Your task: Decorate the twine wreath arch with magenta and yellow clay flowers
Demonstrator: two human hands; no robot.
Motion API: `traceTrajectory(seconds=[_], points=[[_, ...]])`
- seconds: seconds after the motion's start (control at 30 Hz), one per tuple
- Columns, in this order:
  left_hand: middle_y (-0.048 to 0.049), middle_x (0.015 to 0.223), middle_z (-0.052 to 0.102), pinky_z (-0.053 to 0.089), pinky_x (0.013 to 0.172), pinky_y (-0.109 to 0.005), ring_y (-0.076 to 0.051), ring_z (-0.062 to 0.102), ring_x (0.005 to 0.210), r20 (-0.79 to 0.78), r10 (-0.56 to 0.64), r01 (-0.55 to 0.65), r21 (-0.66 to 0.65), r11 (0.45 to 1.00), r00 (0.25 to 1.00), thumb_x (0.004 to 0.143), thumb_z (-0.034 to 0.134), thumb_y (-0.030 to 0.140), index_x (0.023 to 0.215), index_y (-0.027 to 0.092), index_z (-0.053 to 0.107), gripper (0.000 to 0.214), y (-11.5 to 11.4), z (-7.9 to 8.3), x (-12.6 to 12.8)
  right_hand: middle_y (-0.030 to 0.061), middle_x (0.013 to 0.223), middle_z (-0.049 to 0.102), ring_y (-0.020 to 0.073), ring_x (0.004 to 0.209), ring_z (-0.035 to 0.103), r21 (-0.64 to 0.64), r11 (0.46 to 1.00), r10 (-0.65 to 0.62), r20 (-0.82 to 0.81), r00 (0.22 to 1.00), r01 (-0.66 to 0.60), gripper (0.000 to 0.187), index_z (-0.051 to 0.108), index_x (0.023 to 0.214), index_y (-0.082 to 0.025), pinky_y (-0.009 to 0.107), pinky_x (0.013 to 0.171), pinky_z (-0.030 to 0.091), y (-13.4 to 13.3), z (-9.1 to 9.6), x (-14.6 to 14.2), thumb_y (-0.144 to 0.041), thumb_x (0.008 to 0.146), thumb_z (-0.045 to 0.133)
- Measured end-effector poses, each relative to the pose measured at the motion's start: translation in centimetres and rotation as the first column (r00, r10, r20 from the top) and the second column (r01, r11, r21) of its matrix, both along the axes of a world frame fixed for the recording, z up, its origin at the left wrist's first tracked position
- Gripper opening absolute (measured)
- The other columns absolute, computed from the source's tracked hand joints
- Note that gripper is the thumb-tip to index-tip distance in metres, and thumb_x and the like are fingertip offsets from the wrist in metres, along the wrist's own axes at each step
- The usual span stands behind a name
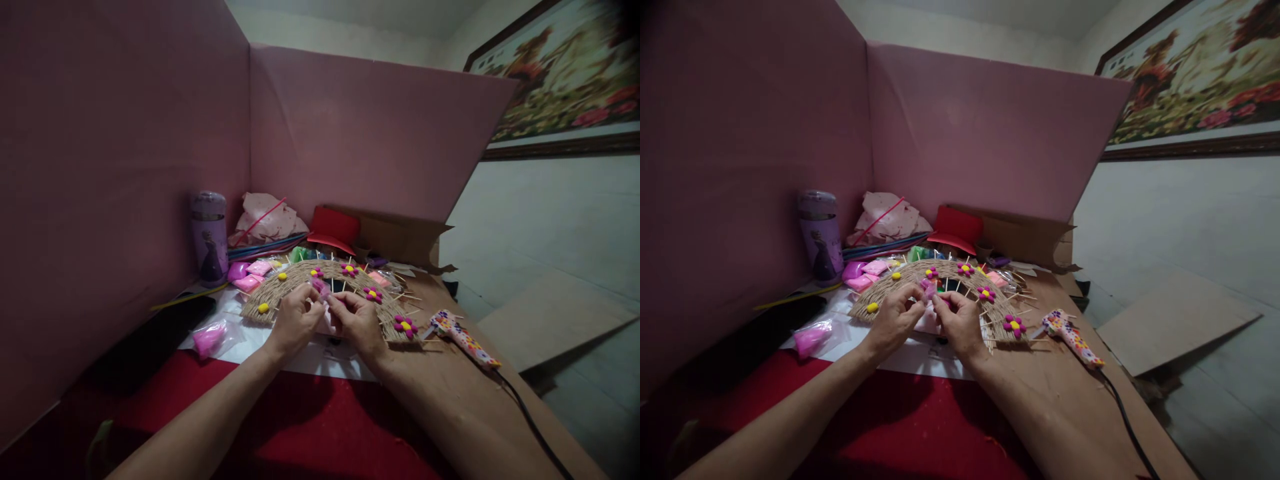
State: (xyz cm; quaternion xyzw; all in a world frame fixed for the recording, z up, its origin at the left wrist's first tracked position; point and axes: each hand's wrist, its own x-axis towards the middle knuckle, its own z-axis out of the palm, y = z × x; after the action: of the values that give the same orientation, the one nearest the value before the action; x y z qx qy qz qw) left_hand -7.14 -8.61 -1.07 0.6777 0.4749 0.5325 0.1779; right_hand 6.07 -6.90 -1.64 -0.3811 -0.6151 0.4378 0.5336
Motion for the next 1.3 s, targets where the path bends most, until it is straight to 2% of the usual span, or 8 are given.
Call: traceTrajectory(seconds=[0.1,0.23,0.4,0.5,0.7,0.93,1.17,1.3], points=[[0.0039,0.06,0.049,0.032,0.049,-0.02,-0.008,0.042,0.05,0.162,-0.057,0.074,-0.103,0.992,0.985,0.076,0.051,0.027,0.065,0.017,0.052,0.015,0.5,-0.2,-0.1,-0.0038,0.047,0.05,0.0079,0.041,0.042,0.006,1.0,-0.027,0.03,0.999,0.027,0.032,0.066,0.076,-0.013,0.02,0.039,0.034,0.2,0.0,0.1,-0.044,0.073,0.064],[0.0055,0.054,0.049,0.029,0.045,-0.019,-0.006,0.04,0.046,0.375,-0.033,0.097,-0.155,0.983,0.927,0.068,0.061,0.028,0.063,0.016,0.052,0.014,1.1,-0.7,-0.1,-0.0034,0.049,0.05,0.0085,0.041,0.043,0.043,0.997,-0.064,0.107,0.992,0.06,0.031,0.068,0.081,-0.013,0.02,0.04,0.035,0.1,0.0,0.3,-0.043,0.077,0.06],[0.0085,0.046,0.046,0.025,0.04,-0.017,-0.004,0.035,0.037,0.668,-0.017,0.284,-0.293,0.913,0.744,0.058,0.065,0.022,0.063,0.017,0.051,0.015,1.1,-0.2,0.0,0.0005,0.054,0.058,0.0111,0.048,0.05,0.184,0.977,-0.157,0.268,0.951,0.109,0.027,0.069,0.076,-0.015,0.021,0.045,0.038,-0.2,-0.1,0.3,-0.039,0.08,0.057],[0.008,0.049,0.05,0.028,0.041,-0.016,-0.003,0.039,0.038,0.737,-0.041,0.378,-0.298,0.876,0.675,0.056,0.066,0.019,0.067,0.017,0.053,0.017,0.9,0.2,0.1,0.0018,0.057,0.061,0.0122,0.051,0.053,0.233,0.965,-0.191,0.3,0.934,0.123,0.029,0.068,0.074,-0.015,0.022,0.049,0.04,-0.1,-0.2,0.3,-0.038,0.083,0.053],[0.0021,0.06,0.06,0.037,0.049,-0.019,-0.007,0.05,0.05,0.654,-0.064,0.295,-0.25,0.922,0.754,0.057,0.074,0.028,0.071,0.014,0.062,0.024,1.1,-0.1,0.0,0.0034,0.068,0.065,0.0134,0.06,0.055,0.351,0.931,-0.236,0.373,0.897,0.099,0.021,0.068,0.078,-0.015,0.023,0.056,0.041,-0.1,-0.2,0.3,-0.031,0.082,0.055],[0.0006,0.06,0.062,0.041,0.057,-0.022,-0.011,0.054,0.057,0.363,0.011,0.065,-0.196,0.978,0.932,0.066,0.061,0.025,0.067,0.016,0.066,0.011,1.5,-0.7,-0.2,0.0036,0.073,0.064,0.0141,0.064,0.056,0.49,0.865,-0.338,0.402,0.851,0.112,0.018,0.068,0.085,-0.017,0.024,0.061,0.042,-0.3,-0.4,0.4,-0.023,0.085,0.051],[0.0029,0.058,0.057,0.036,0.052,-0.021,-0.01,0.049,0.052,0.161,0.071,-0.043,-0.169,0.985,0.984,0.064,0.056,0.021,0.061,0.017,0.06,0.006,0.7,-0.5,-0.2,0.0047,0.08,0.064,0.0162,0.071,0.058,0.546,0.834,-0.357,0.432,0.829,0.075,0.017,0.066,0.092,-0.018,0.026,0.066,0.043,-0.3,-0.8,0.5,-0.026,0.085,0.053],[0.0037,0.053,0.052,0.033,0.048,-0.02,-0.009,0.044,0.048,0.207,0.044,-0.011,-0.161,0.987,0.977,0.062,0.055,0.019,0.057,0.017,0.058,0.006,0.6,-0.5,-0.2,0.0041,0.077,0.063,0.0162,0.069,0.058,0.547,0.834,-0.343,0.406,0.847,0.075,0.014,0.067,0.087,-0.019,0.026,0.064,0.043,-0.4,-0.6,0.5,-0.026,0.084,0.055]])
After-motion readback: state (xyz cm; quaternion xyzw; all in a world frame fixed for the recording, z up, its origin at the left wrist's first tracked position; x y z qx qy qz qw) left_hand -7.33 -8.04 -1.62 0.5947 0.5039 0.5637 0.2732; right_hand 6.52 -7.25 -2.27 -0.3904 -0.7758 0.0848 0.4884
